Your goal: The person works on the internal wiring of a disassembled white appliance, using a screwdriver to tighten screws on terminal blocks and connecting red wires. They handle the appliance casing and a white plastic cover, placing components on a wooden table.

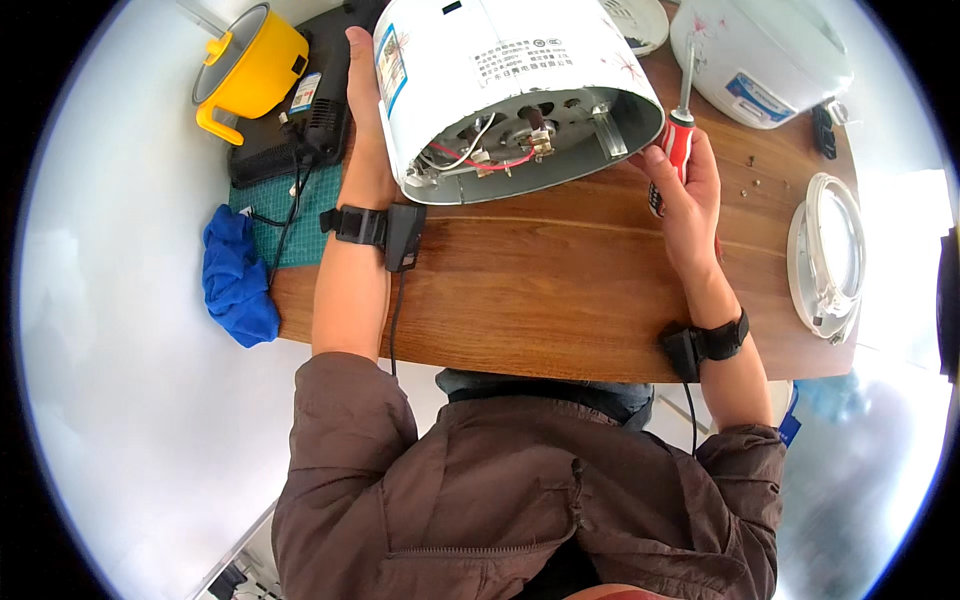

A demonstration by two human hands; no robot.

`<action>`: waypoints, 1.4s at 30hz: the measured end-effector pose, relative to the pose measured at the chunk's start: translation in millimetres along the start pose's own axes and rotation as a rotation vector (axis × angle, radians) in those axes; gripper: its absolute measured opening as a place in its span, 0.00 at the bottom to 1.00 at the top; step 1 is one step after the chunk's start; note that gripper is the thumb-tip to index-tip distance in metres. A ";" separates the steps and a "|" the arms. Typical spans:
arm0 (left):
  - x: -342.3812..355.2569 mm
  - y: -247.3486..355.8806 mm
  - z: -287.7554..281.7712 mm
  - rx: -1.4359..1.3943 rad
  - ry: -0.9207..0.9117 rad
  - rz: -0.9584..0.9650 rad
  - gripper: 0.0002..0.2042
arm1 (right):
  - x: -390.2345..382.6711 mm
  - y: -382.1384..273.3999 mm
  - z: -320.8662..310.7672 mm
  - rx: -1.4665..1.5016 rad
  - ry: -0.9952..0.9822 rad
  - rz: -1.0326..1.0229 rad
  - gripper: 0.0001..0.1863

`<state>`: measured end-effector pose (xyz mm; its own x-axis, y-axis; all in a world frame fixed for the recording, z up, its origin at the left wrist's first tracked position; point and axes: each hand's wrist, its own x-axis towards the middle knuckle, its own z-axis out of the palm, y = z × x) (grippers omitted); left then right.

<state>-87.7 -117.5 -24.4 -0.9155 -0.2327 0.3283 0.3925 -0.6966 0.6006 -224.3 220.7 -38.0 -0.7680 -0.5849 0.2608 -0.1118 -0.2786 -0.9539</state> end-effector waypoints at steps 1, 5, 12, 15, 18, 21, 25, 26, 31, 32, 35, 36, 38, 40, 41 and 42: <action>1.9 -0.6 0.5 -0.038 -0.004 -0.005 0.39 | 0.2 1.5 -0.8 -0.013 0.002 0.025 0.15; 3.1 -9.0 30.3 0.154 0.188 0.046 0.41 | -0.3 1.4 -7.0 -0.004 -0.031 0.071 0.17; 4.0 -16.6 58.7 0.225 0.346 0.106 0.34 | -1.8 -8.7 -5.1 0.212 -0.115 -0.060 0.22; 1.9 -19.7 57.2 0.224 0.367 0.094 0.33 | -2.7 -12.8 -7.2 0.213 -0.118 -0.063 0.22; 3.3 -23.7 52.3 0.206 0.382 0.083 0.32 | -2.1 -16.6 -11.3 0.236 -0.100 -0.037 0.23; 11.7 -31.9 44.7 0.193 0.400 0.071 0.31 | -1.0 -19.1 -16.1 0.243 -0.070 -0.035 0.23; 15.1 -41.0 33.7 0.196 0.441 0.062 0.30 | 1.4 -21.2 -22.7 0.230 -0.054 -0.067 0.21; 16.5 -43.4 32.1 0.198 0.453 0.064 0.29 | 1.9 -20.9 -25.0 0.198 -0.060 -0.084 0.22; 11.8 -59.0 27.4 0.184 0.485 0.048 0.28 | 4.7 -15.3 -34.3 0.180 -0.013 -0.104 0.23; 9.2 -60.6 27.2 0.176 0.484 0.044 0.27 | 3.5 -16.6 -32.1 0.175 0.025 -0.116 0.23; -1.1 -65.2 31.4 0.168 0.483 0.024 0.26 | 3.3 -10.0 -37.6 0.161 0.042 -0.160 0.24; -6.2 -66.4 33.0 0.165 0.483 0.013 0.26 | 2.4 -9.6 -38.2 0.179 0.031 -0.147 0.24; -14.4 -70.0 36.4 0.165 0.484 0.005 0.25 | 1.7 -8.4 -39.0 0.215 0.011 -0.122 0.25; -22.4 -73.8 38.3 0.166 0.491 0.003 0.24 | -0.9 -9.7 -40.7 0.178 0.003 -0.105 0.25; -24.7 -74.6 38.6 0.165 0.496 0.004 0.24 | -1.2 -6.9 -41.4 0.233 0.003 -0.082 0.24; -27.3 -75.1 39.1 0.168 0.502 0.006 0.24 | -2.0 -9.2 -38.8 0.228 0.010 -0.064 0.24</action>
<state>-88.7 -32.3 -49.9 -0.8268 -0.5615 -0.0332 0.3688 -0.5857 0.7218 -246.2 254.0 -35.6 -0.7700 -0.5534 0.3174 -0.0159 -0.4807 -0.8768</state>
